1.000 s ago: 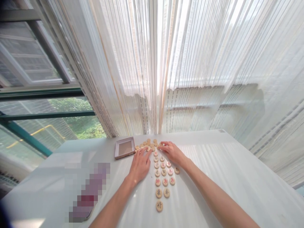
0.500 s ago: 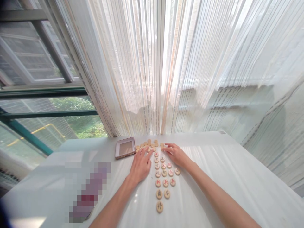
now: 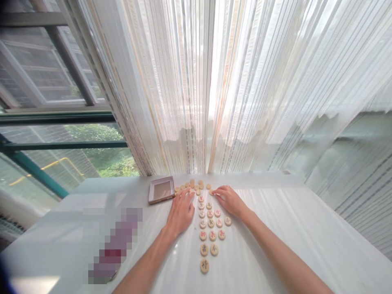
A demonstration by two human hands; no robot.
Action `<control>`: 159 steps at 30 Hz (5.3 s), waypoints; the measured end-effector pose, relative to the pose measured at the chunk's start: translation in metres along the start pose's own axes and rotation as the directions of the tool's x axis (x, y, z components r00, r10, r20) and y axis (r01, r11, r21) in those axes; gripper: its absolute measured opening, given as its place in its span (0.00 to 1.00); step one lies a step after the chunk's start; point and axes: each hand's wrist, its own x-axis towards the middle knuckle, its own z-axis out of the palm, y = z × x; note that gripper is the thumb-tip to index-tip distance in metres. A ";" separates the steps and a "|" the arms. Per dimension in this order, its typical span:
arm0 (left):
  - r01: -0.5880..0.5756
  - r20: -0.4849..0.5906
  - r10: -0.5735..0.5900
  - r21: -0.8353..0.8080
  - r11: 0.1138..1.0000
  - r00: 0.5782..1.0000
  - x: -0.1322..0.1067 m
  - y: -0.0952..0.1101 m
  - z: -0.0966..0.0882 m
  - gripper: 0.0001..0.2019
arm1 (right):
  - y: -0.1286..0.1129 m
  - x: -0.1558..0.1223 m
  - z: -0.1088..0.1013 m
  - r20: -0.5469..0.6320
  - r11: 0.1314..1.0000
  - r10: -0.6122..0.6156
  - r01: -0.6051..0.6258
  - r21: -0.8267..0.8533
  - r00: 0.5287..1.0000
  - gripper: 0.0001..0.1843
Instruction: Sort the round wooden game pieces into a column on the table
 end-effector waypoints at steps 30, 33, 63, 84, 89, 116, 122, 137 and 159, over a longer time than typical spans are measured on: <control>0.064 0.266 0.072 -0.468 0.882 0.961 -0.050 0.026 -0.058 0.06 | -0.084 -0.063 -0.039 -0.164 0.911 0.199 -0.120 0.396 0.966 0.14; 0.035 0.331 0.159 -0.511 0.859 0.930 -0.062 0.031 -0.065 0.07 | -0.073 -0.070 -0.037 -0.217 0.908 0.246 -0.146 0.392 0.945 0.14; 0.365 0.353 -0.122 -0.786 0.499 0.928 -0.068 0.037 -0.061 0.13 | -0.131 -0.096 -0.003 -0.143 0.822 0.078 0.018 0.569 0.987 0.10; 0.507 0.507 -0.037 -0.853 0.122 0.861 -0.071 0.041 -0.053 0.16 | -0.134 -0.098 0.000 -0.141 0.886 -0.206 0.245 0.393 0.968 0.23; 0.477 0.481 -0.016 -0.864 0.165 0.877 -0.071 0.040 -0.056 0.15 | -0.132 -0.098 0.001 -0.137 0.895 -0.188 0.227 0.385 0.973 0.21; 0.377 0.405 -0.030 -0.821 0.428 0.914 -0.067 0.044 -0.071 0.12 | -0.130 -0.099 0.001 -0.149 0.901 -0.169 0.214 0.378 0.974 0.19; 0.338 0.370 -0.022 -0.820 0.462 0.929 -0.068 0.045 -0.071 0.10 | -0.130 -0.100 0.000 -0.117 0.897 -0.146 0.181 0.402 0.982 0.18; 0.172 0.225 0.034 -0.825 0.538 0.974 -0.070 0.048 -0.071 0.11 | -0.134 -0.098 -0.002 -0.147 0.906 -0.095 0.147 0.398 0.985 0.09; 0.025 0.171 0.155 -0.748 0.663 0.973 -0.071 0.051 -0.072 0.09 | -0.133 -0.100 0.002 -0.162 0.917 -0.019 0.081 0.392 0.987 0.08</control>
